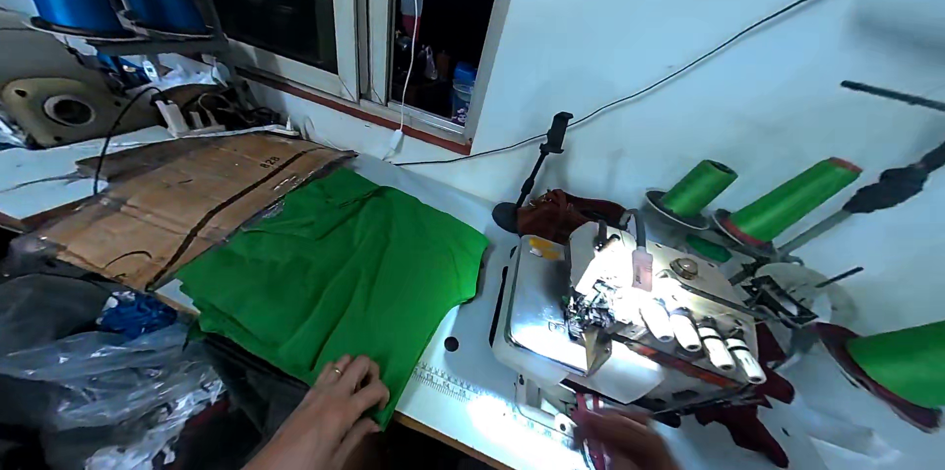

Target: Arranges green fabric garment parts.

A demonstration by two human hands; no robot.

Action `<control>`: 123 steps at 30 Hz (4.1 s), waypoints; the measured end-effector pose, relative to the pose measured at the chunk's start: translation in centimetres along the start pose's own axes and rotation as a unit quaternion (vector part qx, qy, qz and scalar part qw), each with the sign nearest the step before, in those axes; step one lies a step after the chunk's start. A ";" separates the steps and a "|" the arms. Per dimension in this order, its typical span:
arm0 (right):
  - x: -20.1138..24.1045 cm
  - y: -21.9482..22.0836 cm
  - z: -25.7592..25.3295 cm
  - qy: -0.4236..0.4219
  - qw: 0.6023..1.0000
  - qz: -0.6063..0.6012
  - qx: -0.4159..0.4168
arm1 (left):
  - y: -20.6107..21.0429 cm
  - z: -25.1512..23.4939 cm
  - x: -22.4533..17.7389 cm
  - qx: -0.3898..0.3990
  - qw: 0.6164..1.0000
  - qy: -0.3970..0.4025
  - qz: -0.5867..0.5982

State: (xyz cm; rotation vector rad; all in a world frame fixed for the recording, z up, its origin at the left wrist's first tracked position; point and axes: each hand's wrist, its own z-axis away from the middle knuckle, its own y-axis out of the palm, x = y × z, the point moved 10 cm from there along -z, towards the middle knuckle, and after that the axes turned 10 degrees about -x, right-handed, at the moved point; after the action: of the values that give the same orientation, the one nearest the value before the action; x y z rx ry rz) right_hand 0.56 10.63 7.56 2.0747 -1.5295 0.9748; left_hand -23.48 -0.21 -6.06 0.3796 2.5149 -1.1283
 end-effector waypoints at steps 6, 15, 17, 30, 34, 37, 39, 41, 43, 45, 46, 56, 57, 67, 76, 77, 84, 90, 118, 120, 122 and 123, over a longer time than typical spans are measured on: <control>-9.7 11.7 5.2 -0.007 0.992 0.016 0.127 | -0.1 0.1 1.5 -0.009 0.996 -0.024 0.086; -11.7 15.7 8.6 -0.033 0.983 0.063 0.170 | -0.9 0.2 4.5 0.037 0.945 -0.097 0.309; -11.7 15.7 8.7 -0.031 0.981 0.073 0.174 | -1.2 0.2 5.1 0.002 0.943 -0.137 0.304; -12.2 16.1 8.3 0.009 0.983 0.045 0.180 | -12.4 -12.5 6.8 -0.139 0.940 -0.178 0.254; -12.4 15.7 8.2 0.035 0.987 0.020 0.157 | -6.0 -9.8 2.6 0.064 0.954 -0.077 0.282; -13.1 14.8 7.7 0.087 0.987 -0.034 0.134 | -0.4 -6.0 0.9 0.177 0.953 -0.051 0.240; -13.4 14.7 7.6 0.090 0.985 -0.048 0.138 | 1.9 -4.1 1.6 0.168 0.955 -0.079 0.231; -13.5 14.8 7.8 0.085 0.985 -0.041 0.145 | 2.0 -3.2 2.2 0.122 0.953 -0.096 0.262; -13.3 15.0 8.1 0.082 0.985 -0.026 0.148 | 1.6 -2.7 2.3 0.104 0.946 -0.113 0.284; -13.1 15.1 8.3 0.074 0.986 -0.006 0.152 | 1.3 -2.4 2.0 0.088 0.957 -0.116 0.251; -13.1 15.1 8.3 0.073 0.985 0.003 0.154 | 1.3 -2.3 1.8 0.082 0.964 -0.113 0.226; -13.3 15.1 8.1 0.101 0.984 0.000 0.146 | 0.2 -3.1 2.2 -0.004 0.978 -0.075 0.194; -13.3 15.0 8.0 0.103 0.984 0.000 0.143 | -0.8 -3.8 2.9 -0.031 0.984 -0.082 0.157; -13.7 14.7 7.9 0.106 0.984 0.005 0.146 | 0.2 -3.1 1.0 0.148 0.980 -0.075 0.112; -13.2 14.6 8.0 0.084 0.987 0.003 0.138 | -2.1 -3.2 5.5 -0.023 0.976 -0.124 0.179; -13.1 14.5 8.0 0.080 0.989 0.004 0.128 | -3.9 -4.0 7.3 -0.075 0.967 -0.173 0.172; -8.0 17.6 4.0 -0.002 0.993 -0.018 0.119 | -13.0 -13.9 3.6 -0.168 0.941 -0.184 0.227; -7.5 23.4 -2.7 0.206 0.967 -0.107 0.101 | -13.1 -20.2 -2.9 -0.128 0.936 -0.111 0.309; -4.3 7.9 -17.5 0.035 0.998 0.006 -0.054 | -32.8 -20.1 10.0 -0.337 0.901 -0.006 0.272; -5.2 8.1 -12.7 0.059 0.997 0.018 0.053 | -31.3 -14.9 10.4 -0.321 0.914 -0.081 0.234; -6.4 9.6 -7.7 0.098 0.979 -0.046 0.176 | -28.6 -10.0 12.6 -0.308 0.894 -0.187 0.265; -7.2 10.6 -5.4 0.134 0.965 -0.067 0.217 | -26.9 -7.8 13.9 -0.318 0.869 -0.245 0.291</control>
State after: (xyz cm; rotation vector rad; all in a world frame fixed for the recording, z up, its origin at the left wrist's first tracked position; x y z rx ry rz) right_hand -12.19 15.53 5.03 2.1735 -1.0941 1.5757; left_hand -47.89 -10.33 10.66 0.5260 1.9472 -0.1073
